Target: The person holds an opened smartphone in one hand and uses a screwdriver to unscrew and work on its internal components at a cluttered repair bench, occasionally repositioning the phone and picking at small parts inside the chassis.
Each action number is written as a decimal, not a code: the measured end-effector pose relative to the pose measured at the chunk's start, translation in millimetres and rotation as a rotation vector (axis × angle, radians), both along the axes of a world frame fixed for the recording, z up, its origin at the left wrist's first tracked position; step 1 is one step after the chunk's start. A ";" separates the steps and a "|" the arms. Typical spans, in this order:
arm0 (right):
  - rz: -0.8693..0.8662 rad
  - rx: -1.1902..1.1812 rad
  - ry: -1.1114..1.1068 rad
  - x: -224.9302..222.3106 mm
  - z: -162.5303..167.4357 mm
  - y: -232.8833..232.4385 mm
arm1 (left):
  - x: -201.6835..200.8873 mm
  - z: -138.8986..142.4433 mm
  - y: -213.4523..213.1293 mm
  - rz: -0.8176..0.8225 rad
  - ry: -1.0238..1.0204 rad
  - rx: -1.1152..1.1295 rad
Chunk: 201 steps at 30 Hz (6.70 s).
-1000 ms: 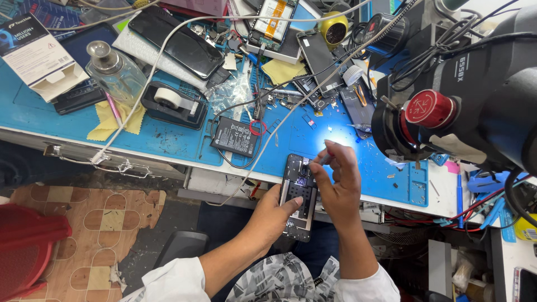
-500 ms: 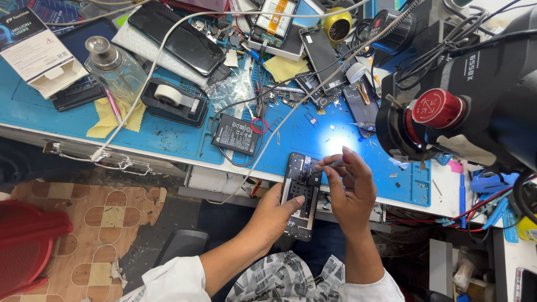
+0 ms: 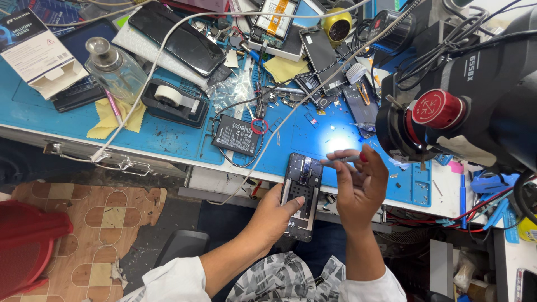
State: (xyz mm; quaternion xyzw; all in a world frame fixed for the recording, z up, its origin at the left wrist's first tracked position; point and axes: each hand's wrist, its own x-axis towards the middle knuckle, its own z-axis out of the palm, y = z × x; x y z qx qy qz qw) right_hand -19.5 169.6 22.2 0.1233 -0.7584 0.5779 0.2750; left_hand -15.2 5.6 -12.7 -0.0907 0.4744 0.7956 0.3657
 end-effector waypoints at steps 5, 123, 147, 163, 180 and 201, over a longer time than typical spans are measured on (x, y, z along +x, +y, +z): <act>-0.063 0.172 0.082 -38.6 -5.3 -1.9 | 0.0 2.4 -1.1 0.007 0.021 -0.013; 0.140 0.026 -0.092 8.0 -21.6 -18.5 | -1.0 5.7 -3.5 0.030 0.004 0.015; -0.020 0.257 -0.113 12.2 -14.2 -21.2 | -0.4 -0.3 -4.5 0.032 0.003 -0.024; 0.093 0.036 -0.171 6.3 -4.1 -11.5 | 0.9 -5.8 -3.1 0.058 0.086 -0.037; 0.041 0.665 0.154 -59.1 -19.6 -21.2 | -4.8 -0.8 -7.7 -0.005 0.015 -0.078; 0.122 0.057 -0.043 9.2 -35.4 -24.6 | -2.1 -1.9 -3.3 0.041 0.015 -0.057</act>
